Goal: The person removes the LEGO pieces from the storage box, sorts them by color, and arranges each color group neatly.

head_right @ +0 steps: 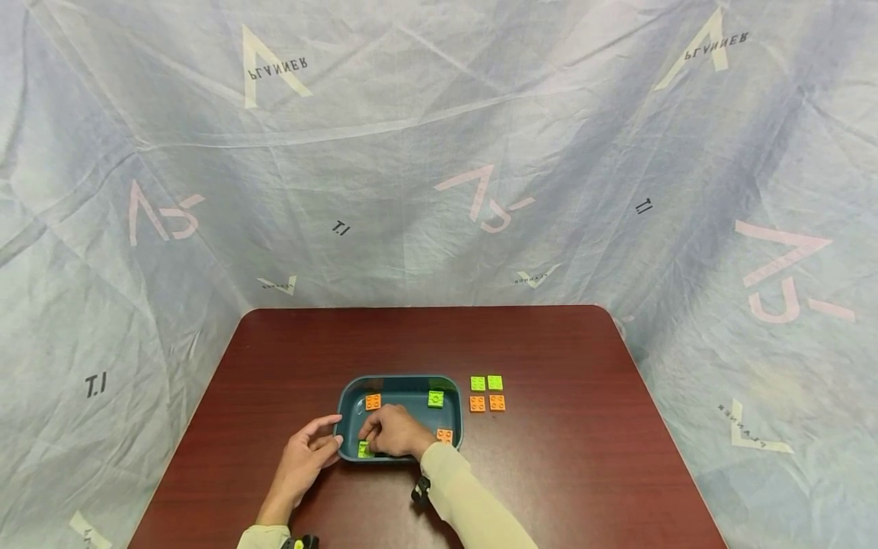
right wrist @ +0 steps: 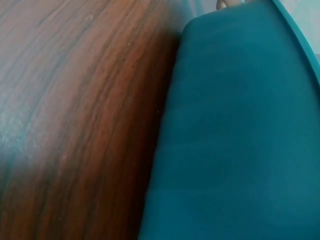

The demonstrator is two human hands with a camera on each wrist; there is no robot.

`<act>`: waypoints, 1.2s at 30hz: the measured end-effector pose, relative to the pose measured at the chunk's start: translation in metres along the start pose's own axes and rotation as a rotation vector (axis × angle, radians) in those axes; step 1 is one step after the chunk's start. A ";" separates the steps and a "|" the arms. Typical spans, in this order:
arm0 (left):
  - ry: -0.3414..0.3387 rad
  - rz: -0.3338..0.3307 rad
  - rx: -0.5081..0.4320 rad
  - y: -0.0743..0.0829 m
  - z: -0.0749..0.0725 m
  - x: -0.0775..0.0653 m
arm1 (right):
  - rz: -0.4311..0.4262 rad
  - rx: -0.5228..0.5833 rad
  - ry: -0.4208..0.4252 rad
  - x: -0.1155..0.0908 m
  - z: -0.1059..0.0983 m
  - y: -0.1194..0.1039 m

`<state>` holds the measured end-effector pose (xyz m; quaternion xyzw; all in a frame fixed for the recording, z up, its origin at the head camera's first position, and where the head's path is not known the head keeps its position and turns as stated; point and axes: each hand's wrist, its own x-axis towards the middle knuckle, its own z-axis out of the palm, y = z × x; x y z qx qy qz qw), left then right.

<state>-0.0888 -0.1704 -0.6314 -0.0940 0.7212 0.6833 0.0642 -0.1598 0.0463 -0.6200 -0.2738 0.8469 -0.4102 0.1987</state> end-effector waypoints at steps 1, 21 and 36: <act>-0.002 0.002 -0.003 0.000 0.000 0.000 | 0.000 0.002 0.001 0.000 0.000 0.001; -0.001 -0.009 0.020 0.000 -0.002 0.002 | 0.018 0.171 0.116 -0.007 -0.023 0.000; 0.005 0.001 0.022 -0.001 -0.002 0.001 | 0.031 0.411 0.211 -0.026 -0.043 -0.005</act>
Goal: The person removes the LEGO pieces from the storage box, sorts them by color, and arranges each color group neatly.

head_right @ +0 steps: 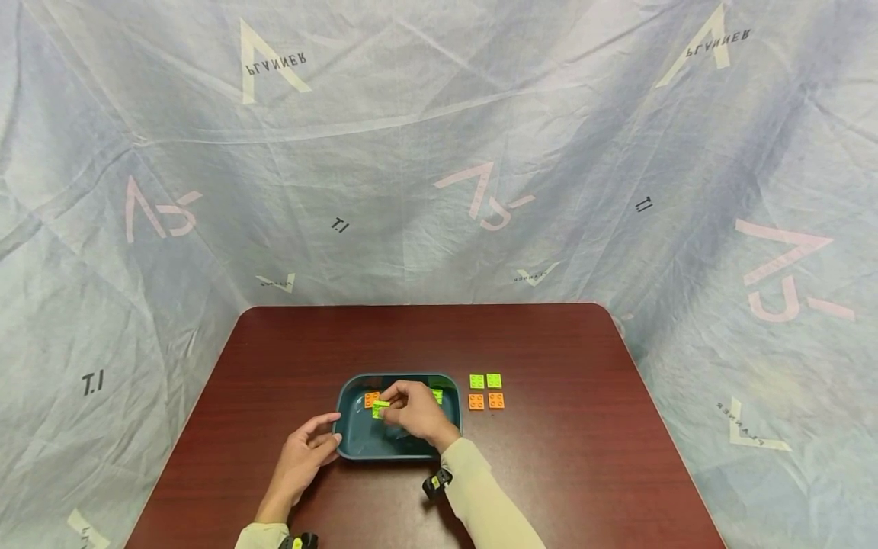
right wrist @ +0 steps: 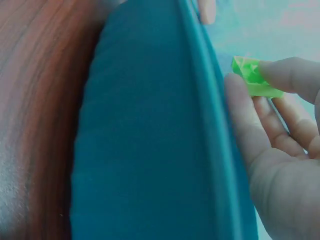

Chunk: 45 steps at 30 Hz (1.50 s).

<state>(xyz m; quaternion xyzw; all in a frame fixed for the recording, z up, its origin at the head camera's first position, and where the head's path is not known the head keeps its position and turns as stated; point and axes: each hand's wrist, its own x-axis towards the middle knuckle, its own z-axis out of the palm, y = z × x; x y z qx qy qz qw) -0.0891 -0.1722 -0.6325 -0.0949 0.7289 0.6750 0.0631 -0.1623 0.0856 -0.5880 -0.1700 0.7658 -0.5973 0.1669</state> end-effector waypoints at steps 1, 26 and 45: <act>0.002 -0.005 -0.002 0.000 0.000 0.000 | -0.008 -0.013 0.020 -0.001 -0.002 -0.001; -0.001 0.009 -0.004 0.001 0.001 -0.003 | -0.009 0.038 0.225 -0.029 -0.054 -0.005; -0.001 -0.001 0.001 -0.001 0.000 -0.001 | 0.073 -0.089 0.415 -0.059 -0.106 0.024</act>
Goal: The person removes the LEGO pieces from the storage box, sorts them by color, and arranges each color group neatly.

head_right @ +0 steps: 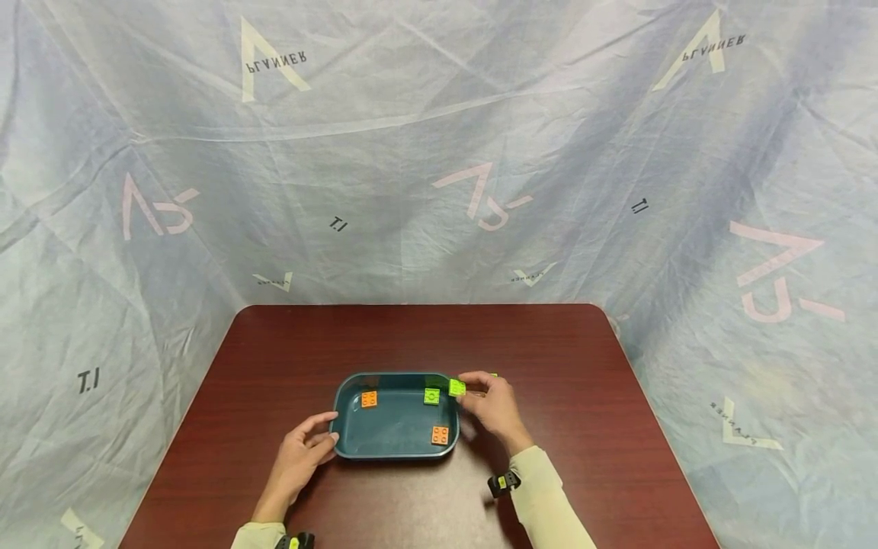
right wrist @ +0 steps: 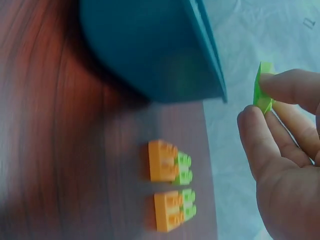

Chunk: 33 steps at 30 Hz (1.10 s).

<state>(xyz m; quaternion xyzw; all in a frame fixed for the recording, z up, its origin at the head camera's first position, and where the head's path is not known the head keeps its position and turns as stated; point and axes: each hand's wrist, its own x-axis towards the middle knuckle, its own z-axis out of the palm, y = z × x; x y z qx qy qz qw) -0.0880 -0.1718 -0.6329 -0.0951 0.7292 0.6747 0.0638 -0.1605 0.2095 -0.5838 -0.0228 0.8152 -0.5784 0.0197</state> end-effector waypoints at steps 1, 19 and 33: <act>0.000 0.002 0.002 0.000 0.000 0.000 | 0.005 -0.010 0.004 0.000 -0.003 0.002; 0.005 0.001 0.025 -0.001 -0.001 0.000 | -0.001 -0.306 0.033 0.011 -0.063 0.038; 0.005 -0.010 0.007 -0.001 0.000 0.002 | 0.066 -0.431 0.063 0.032 -0.088 0.068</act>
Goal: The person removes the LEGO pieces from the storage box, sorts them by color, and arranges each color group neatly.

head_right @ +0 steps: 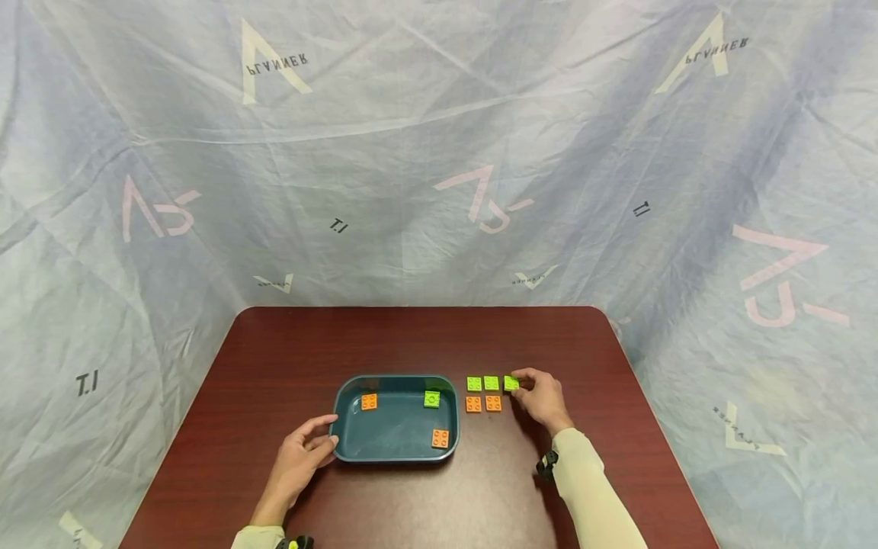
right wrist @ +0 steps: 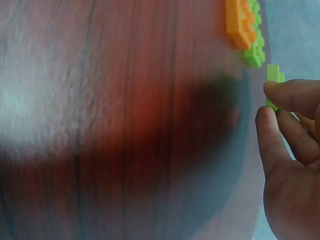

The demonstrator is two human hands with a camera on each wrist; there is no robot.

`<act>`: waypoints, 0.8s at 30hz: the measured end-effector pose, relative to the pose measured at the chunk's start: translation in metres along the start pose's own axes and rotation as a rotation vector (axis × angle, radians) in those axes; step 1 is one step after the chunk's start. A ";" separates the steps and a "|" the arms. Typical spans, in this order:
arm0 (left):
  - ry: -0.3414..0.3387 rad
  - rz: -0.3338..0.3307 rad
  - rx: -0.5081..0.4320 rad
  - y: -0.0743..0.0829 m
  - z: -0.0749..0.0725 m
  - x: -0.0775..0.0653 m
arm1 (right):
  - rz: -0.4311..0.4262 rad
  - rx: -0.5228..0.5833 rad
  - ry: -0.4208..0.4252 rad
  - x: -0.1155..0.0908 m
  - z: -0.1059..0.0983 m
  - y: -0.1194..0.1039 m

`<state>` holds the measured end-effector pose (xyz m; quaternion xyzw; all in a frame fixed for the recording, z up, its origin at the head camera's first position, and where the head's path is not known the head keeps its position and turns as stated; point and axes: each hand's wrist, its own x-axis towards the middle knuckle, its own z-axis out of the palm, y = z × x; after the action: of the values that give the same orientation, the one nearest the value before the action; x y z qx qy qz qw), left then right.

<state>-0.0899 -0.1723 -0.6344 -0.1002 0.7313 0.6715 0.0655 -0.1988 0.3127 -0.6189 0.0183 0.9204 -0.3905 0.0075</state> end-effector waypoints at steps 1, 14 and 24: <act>0.000 -0.004 -0.005 0.000 0.000 0.000 | -0.001 0.000 -0.002 0.001 0.001 0.001; 0.005 0.007 0.007 -0.002 0.001 0.000 | -0.019 -0.009 0.011 0.008 0.014 0.006; 0.007 0.006 0.004 -0.001 0.001 0.000 | 0.010 -0.012 0.005 0.008 0.013 0.004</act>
<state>-0.0898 -0.1717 -0.6356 -0.1005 0.7331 0.6698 0.0611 -0.2064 0.3062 -0.6315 0.0238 0.9227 -0.3847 0.0074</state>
